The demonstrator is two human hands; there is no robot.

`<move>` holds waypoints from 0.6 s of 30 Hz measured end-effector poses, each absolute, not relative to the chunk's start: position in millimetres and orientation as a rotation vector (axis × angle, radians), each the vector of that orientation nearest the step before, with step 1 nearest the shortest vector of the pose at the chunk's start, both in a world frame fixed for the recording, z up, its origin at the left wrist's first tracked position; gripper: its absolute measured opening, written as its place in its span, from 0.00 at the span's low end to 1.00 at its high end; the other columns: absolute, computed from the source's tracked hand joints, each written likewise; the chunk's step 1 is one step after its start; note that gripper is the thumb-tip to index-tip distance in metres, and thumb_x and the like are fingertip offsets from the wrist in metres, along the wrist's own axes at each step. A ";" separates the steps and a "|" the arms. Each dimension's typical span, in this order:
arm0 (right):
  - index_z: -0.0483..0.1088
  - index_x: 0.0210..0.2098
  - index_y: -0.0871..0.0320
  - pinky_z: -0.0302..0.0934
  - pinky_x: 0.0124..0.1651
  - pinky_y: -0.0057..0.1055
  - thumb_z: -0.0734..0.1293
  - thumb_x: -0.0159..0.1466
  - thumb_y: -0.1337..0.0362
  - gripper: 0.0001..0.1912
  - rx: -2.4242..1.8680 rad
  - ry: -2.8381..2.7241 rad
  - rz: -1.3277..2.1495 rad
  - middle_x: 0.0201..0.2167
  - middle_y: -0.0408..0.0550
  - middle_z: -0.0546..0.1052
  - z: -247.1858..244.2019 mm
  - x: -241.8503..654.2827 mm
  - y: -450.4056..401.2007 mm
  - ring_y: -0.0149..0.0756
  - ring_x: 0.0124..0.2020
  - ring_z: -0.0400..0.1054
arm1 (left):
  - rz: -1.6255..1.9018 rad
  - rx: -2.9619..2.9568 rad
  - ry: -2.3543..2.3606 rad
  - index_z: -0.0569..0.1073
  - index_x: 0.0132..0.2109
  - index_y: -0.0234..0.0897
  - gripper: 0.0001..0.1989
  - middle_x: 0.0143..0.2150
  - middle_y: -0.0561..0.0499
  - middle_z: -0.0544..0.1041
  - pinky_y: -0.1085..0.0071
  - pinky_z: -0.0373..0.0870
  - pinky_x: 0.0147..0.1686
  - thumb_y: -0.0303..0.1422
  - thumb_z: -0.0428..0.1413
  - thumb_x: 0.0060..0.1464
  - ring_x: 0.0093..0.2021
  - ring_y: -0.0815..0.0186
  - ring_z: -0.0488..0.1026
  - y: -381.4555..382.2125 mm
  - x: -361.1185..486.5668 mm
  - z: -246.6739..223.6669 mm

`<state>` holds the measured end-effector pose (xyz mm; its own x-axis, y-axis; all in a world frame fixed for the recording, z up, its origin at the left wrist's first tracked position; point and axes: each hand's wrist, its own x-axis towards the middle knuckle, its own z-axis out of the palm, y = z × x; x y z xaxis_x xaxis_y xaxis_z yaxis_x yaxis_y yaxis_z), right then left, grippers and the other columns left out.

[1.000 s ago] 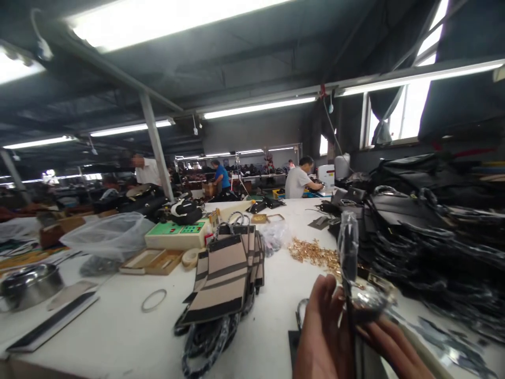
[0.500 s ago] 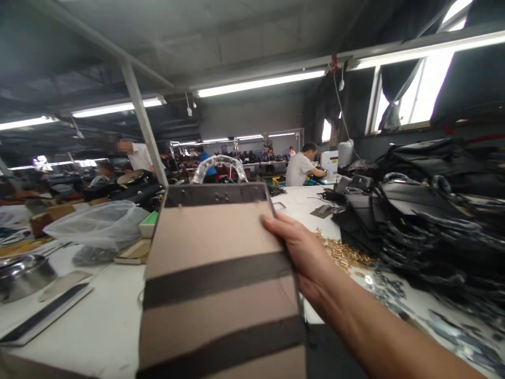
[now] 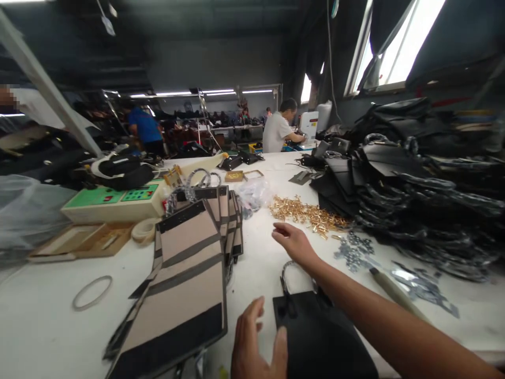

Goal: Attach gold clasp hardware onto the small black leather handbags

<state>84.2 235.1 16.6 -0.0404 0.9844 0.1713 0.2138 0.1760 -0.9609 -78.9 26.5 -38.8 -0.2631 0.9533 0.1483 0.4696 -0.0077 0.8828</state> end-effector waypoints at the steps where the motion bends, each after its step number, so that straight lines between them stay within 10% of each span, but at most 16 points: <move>1: 0.78 0.51 0.59 0.68 0.58 0.44 0.72 0.62 0.55 0.21 -1.278 -1.470 0.935 0.46 0.54 0.83 7.1 113.8 220.1 0.47 0.49 0.77 | 1.176 1.528 1.776 0.72 0.63 0.38 0.28 0.61 0.37 0.76 0.42 0.71 0.60 0.41 0.59 0.57 0.61 0.42 0.72 37.9 -76.9 -50.3; 12: 0.78 0.52 0.52 0.66 0.60 0.51 0.71 0.65 0.62 0.15 -1.522 -1.804 0.438 0.51 0.53 0.80 -76.7 203.7 93.1 0.52 0.54 0.73 | 0.901 1.929 1.831 0.81 0.42 0.41 0.11 0.49 0.42 0.77 0.48 0.71 0.55 0.39 0.62 0.54 0.54 0.48 0.73 79.2 -41.5 -62.1; 18: 0.78 0.46 0.50 0.69 0.53 0.39 0.66 0.71 0.65 0.10 -1.333 -1.653 0.586 0.43 0.49 0.80 -70.8 208.2 100.3 0.43 0.46 0.75 | 1.125 1.418 1.755 0.75 0.32 0.41 0.18 0.50 0.43 0.78 0.55 0.73 0.54 0.51 0.62 0.51 0.51 0.49 0.77 80.0 -28.8 -75.4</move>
